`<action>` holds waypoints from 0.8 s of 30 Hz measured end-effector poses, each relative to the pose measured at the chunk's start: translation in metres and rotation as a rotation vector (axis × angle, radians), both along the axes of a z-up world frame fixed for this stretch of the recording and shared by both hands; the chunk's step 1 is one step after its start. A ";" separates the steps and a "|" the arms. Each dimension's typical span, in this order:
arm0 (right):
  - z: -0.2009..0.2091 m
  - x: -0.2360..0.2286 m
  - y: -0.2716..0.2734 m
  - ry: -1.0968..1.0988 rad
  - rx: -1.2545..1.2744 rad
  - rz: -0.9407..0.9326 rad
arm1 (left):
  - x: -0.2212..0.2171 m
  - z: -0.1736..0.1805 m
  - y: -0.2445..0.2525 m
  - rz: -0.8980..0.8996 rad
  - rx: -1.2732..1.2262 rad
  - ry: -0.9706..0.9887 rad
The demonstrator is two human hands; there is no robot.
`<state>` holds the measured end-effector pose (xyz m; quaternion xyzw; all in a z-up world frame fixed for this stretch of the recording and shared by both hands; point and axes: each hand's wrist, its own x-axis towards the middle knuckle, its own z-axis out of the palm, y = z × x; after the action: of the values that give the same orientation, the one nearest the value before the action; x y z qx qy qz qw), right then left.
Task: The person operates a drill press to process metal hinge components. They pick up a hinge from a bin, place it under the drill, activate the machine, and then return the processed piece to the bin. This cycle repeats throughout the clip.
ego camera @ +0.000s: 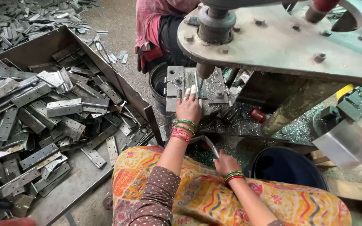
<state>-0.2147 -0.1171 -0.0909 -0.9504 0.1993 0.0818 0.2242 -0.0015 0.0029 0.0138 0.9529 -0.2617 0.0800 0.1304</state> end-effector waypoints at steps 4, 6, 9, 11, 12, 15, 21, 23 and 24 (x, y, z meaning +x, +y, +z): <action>0.043 0.023 -0.013 0.125 -0.075 0.044 | 0.013 0.004 -0.002 0.004 0.069 -0.057; 0.058 0.039 -0.015 0.142 -0.122 0.064 | 0.029 0.003 -0.010 0.027 0.092 -0.016; 0.045 0.028 -0.013 0.111 -0.094 0.045 | 0.049 -0.005 -0.011 0.045 0.026 0.030; 0.014 0.004 -0.001 0.110 -0.060 -0.004 | 0.054 -0.012 -0.010 0.014 -0.038 -0.026; 0.001 0.003 -0.002 0.101 -0.048 -0.025 | 0.057 -0.012 -0.011 -0.004 -0.052 -0.033; -0.020 0.004 -0.004 0.111 -0.070 -0.017 | 0.056 -0.011 -0.001 -0.025 -0.033 -0.012; 0.049 0.007 -0.005 0.153 -0.014 0.009 | 0.049 0.004 0.000 -0.036 0.018 -0.079; 0.081 0.007 0.007 -0.231 -0.021 -0.087 | 0.035 0.010 0.004 -0.064 0.033 -0.087; 0.093 0.007 0.010 -0.420 -0.028 -0.140 | 0.023 0.012 0.008 -0.094 0.005 -0.119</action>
<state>-0.2078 -0.1075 0.0017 -0.9333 0.2150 -0.1367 0.2529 0.0218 0.0109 0.0261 0.9335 -0.3136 0.1295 0.1160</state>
